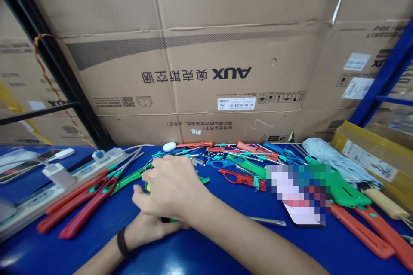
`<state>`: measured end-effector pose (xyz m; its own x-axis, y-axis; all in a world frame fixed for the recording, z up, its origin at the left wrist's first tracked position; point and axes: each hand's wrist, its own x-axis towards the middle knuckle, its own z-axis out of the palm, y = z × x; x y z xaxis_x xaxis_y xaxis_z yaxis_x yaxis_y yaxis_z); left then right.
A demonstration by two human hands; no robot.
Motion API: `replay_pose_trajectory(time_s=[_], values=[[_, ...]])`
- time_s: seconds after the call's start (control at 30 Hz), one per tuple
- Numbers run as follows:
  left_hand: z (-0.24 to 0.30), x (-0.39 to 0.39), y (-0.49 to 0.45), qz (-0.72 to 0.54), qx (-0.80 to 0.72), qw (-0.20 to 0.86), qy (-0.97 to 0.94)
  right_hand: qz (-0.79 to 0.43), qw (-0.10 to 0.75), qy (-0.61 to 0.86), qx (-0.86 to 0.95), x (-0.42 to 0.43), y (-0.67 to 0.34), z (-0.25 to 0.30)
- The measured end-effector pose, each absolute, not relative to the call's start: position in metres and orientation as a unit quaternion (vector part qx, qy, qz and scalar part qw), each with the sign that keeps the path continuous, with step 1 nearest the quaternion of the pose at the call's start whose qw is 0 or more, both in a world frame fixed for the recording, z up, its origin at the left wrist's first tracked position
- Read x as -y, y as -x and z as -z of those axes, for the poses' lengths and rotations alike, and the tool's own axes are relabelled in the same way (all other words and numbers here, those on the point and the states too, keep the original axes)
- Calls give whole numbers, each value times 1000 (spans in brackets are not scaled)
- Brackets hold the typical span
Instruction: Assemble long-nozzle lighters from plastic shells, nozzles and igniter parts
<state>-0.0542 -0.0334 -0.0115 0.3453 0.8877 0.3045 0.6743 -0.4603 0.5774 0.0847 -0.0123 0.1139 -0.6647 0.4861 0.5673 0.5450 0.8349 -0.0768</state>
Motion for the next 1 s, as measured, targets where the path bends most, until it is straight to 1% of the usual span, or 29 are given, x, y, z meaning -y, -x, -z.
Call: replay_pose_trajectory(time_s=[0.13, 0.2, 0.3, 0.37, 0.43, 0.5, 0.6, 0.67, 0.77, 0.83, 0.87, 1.0], values=[[3, 31, 52, -299, -444, 167, -828, 35, 226, 438, 870, 15, -79, -120], [-1, 30, 51, -288, -426, 152, -844, 23, 220, 492, 842, 16, -75, -124], [-5, 29, 50, -283, -416, 136, -853, 2, 217, 514, 830, 16, -71, -128], [-5, 29, 50, -288, -417, 137, -851, -19, 210, 501, 839, 16, -71, -129], [-2, 29, 51, -292, -423, 142, -846, -61, 223, 469, 853, 15, -75, -125], [3, 29, 52, -301, -436, 141, -836, -154, 267, 410, 859, 16, -79, -118], [10, 29, 53, -333, -458, 134, -813, -353, 309, 269, 841, 21, -84, -104], [13, 30, 53, -352, -459, 141, -803, -417, 319, 213, 824, 25, -86, -96], [15, 30, 54, -347, -462, 149, -802, -477, 324, 165, 800, 29, -89, -90], [15, 30, 54, -331, -474, 143, -803, -503, 325, 143, 788, 31, -94, -90], [14, 30, 54, -326, -478, 141, -804, -497, 331, 138, 791, 31, -97, -90], [7, 29, 52, -315, -451, 190, -814, -385, 367, 144, 835, 33, -112, -91]])
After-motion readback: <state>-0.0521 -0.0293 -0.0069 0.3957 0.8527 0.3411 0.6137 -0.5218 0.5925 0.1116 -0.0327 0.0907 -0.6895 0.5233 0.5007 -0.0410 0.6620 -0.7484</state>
